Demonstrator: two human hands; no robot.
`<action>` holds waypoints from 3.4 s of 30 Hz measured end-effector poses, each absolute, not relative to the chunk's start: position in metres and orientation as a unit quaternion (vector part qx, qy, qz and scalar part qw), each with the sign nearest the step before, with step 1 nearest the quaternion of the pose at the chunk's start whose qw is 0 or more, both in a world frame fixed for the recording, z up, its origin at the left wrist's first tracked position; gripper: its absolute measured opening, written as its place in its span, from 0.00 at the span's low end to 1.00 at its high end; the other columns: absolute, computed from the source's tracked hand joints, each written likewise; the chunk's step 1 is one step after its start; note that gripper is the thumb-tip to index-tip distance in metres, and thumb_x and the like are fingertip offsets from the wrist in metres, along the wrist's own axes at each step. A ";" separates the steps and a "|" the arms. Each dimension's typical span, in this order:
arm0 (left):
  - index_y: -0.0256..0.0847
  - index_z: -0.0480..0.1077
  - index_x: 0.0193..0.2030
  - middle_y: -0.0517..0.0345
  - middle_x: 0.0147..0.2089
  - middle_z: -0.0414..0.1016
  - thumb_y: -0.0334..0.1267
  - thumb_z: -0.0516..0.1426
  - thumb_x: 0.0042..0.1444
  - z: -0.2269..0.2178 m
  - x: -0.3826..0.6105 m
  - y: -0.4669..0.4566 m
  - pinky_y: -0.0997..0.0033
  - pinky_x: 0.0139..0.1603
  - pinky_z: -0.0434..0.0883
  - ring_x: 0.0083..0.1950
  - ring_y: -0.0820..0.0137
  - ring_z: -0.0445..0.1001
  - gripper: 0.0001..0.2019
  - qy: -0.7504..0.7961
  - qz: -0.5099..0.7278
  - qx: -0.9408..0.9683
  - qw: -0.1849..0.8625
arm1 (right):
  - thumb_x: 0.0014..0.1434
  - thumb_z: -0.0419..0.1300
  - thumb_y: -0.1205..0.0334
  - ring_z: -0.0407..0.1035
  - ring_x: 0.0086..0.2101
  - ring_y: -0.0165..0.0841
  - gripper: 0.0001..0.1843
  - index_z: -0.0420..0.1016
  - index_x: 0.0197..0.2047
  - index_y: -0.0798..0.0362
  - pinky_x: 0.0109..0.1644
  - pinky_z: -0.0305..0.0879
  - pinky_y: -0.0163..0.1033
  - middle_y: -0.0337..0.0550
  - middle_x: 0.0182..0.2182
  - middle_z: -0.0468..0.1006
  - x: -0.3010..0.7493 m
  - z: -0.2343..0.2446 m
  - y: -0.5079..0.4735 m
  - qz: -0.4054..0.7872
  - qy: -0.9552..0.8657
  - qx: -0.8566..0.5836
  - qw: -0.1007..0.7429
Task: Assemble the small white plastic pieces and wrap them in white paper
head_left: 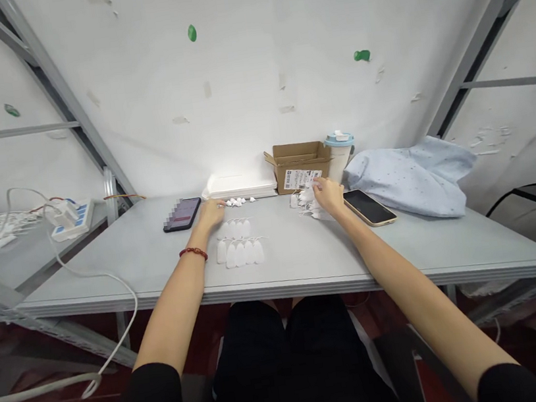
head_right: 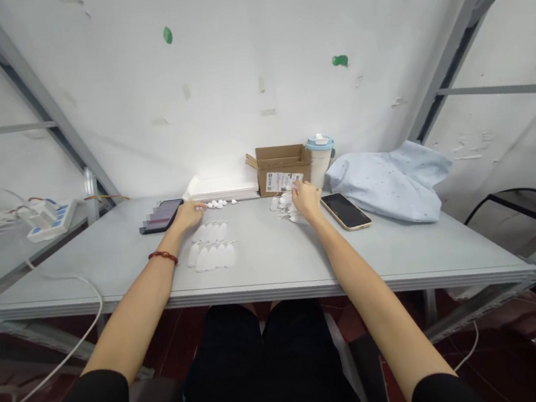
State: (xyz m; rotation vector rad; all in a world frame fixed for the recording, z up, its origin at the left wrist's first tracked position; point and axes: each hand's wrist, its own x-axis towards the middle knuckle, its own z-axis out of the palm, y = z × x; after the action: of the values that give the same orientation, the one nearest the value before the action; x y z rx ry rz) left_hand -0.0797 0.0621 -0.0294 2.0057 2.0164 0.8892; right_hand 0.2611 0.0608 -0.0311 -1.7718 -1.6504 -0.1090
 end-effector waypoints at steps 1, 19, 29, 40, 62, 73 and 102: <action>0.32 0.79 0.43 0.40 0.50 0.79 0.24 0.53 0.47 -0.031 -0.079 0.063 0.65 0.57 0.65 0.55 0.56 0.74 0.18 0.674 0.291 0.674 0.080 | 0.61 0.51 0.64 0.70 0.49 0.47 0.22 0.75 0.55 0.57 0.55 0.59 0.52 0.58 0.49 0.77 0.264 -0.034 0.062 -0.032 -0.642 -0.678 0.356; 0.38 0.75 0.23 0.54 0.25 0.76 0.32 0.61 0.42 -0.030 -0.068 0.058 0.70 0.38 0.68 0.34 0.63 0.75 0.02 0.649 0.394 0.629 0.167 | 0.62 0.51 0.59 0.68 0.44 0.42 0.20 0.72 0.55 0.55 0.53 0.62 0.49 0.54 0.45 0.77 0.227 -0.033 0.038 0.017 -0.736 -0.484 0.472; 0.35 0.75 0.22 0.54 0.24 0.74 0.52 0.67 0.39 -0.021 -0.051 0.046 0.73 0.27 0.61 0.28 0.71 0.67 0.19 0.570 0.459 0.621 0.279 | 0.69 0.43 0.48 0.64 0.47 0.37 0.27 0.65 0.64 0.49 0.57 0.57 0.45 0.48 0.42 0.70 0.161 -0.038 -0.009 0.200 -0.884 -0.349 0.239; 0.35 0.77 0.27 0.55 0.26 0.75 0.52 0.66 0.43 -0.024 -0.045 0.047 0.75 0.25 0.61 0.26 0.74 0.66 0.19 0.560 0.463 0.607 0.322 | 0.68 0.39 0.42 0.58 0.50 0.40 0.29 0.61 0.67 0.38 0.60 0.52 0.50 0.48 0.48 0.63 0.148 -0.044 -0.005 0.153 -0.905 -0.374 0.133; 0.35 0.71 0.23 0.60 0.21 0.68 0.51 0.68 0.39 -0.017 -0.031 0.034 0.75 0.22 0.59 0.22 0.77 0.61 0.20 0.537 0.438 0.612 0.382 | 0.69 0.42 0.48 0.63 0.40 0.37 0.24 0.69 0.58 0.48 0.52 0.57 0.43 0.45 0.36 0.67 0.158 -0.049 0.002 0.093 -0.908 -0.373 0.167; 0.35 0.71 0.23 0.60 0.20 0.69 0.49 0.71 0.37 -0.017 -0.029 0.030 0.74 0.24 0.64 0.22 0.77 0.64 0.20 0.496 0.428 0.602 0.456 | 0.67 0.51 0.57 0.64 0.34 0.33 0.16 0.76 0.50 0.54 0.43 0.57 0.36 0.44 0.32 0.68 0.175 -0.047 0.003 0.064 -0.890 -0.409 0.192; 0.34 0.79 0.33 0.52 0.31 0.78 0.43 0.73 0.32 -0.014 -0.026 0.026 0.58 0.50 0.72 0.34 0.69 0.75 0.21 0.390 0.422 0.616 0.539 | 0.61 0.47 0.72 0.68 0.39 0.35 0.17 0.75 0.45 0.55 0.46 0.61 0.39 0.49 0.43 0.74 0.175 -0.046 -0.003 0.050 -0.893 -0.360 0.266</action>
State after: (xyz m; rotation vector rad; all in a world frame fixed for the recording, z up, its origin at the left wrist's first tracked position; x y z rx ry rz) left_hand -0.0262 0.0259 -0.0141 1.4650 0.9280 1.0034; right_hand 0.1745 -0.0025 -0.0460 -0.9724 -2.4099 0.1342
